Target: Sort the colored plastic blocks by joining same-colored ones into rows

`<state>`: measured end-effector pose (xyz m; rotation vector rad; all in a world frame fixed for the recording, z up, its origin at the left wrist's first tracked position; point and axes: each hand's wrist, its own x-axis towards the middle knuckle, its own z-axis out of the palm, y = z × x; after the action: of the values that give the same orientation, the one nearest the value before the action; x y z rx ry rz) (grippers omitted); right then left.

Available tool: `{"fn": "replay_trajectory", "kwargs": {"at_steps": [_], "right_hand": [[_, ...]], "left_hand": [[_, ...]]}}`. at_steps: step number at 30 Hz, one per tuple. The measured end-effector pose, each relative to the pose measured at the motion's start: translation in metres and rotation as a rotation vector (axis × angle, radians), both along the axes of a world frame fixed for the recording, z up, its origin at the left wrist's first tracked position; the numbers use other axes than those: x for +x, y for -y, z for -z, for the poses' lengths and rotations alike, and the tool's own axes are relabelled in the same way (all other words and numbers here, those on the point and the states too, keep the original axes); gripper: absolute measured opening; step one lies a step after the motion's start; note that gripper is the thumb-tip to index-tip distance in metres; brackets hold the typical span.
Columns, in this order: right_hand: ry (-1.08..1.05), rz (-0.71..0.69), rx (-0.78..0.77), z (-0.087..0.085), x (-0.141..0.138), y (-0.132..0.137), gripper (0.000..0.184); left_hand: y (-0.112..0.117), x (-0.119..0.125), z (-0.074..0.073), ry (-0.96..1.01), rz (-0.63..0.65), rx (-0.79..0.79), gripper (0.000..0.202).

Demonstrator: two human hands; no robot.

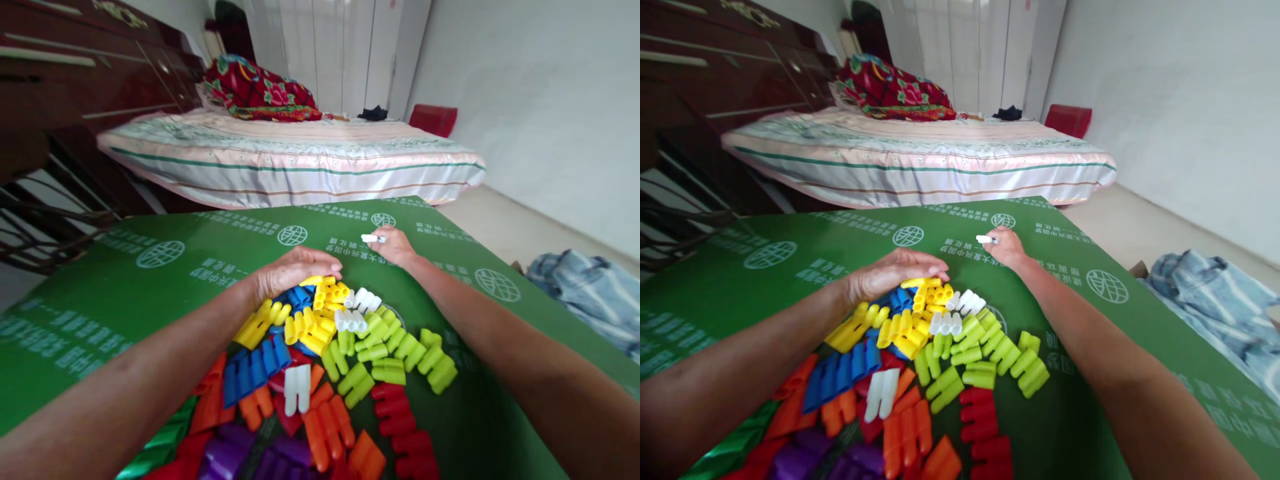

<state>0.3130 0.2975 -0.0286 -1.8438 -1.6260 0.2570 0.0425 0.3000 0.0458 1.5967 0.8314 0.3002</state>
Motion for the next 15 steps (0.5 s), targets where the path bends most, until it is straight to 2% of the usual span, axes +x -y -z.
{"fn": "replay_trajectory", "kwargs": {"at_steps": [4, 6, 10, 12, 15], "right_hand": [[-0.260, -0.136, 0.112, 0.003, -0.026, 0.052, 0.022], [-0.425, -0.169, 0.116, 0.003, -0.041, 0.079, 0.025], [-0.729, -0.168, -0.019, -0.009, -0.070, 0.121, 0.032], [-0.814, -0.160, -0.086, -0.019, -0.082, 0.133, 0.035], [-0.881, -0.138, -0.145, -0.033, -0.097, 0.140, 0.036]], "left_hand": [[0.014, -0.002, -0.009, -0.016, 0.040, 0.014, 0.046], [0.022, -0.003, -0.013, -0.027, 0.057, 0.009, 0.045], [0.037, -0.006, -0.021, -0.134, 0.151, 0.095, 0.044], [0.045, -0.007, -0.024, -0.176, 0.204, 0.163, 0.045], [0.057, -0.009, -0.025, -0.193, 0.182, 0.163, 0.048]]}}
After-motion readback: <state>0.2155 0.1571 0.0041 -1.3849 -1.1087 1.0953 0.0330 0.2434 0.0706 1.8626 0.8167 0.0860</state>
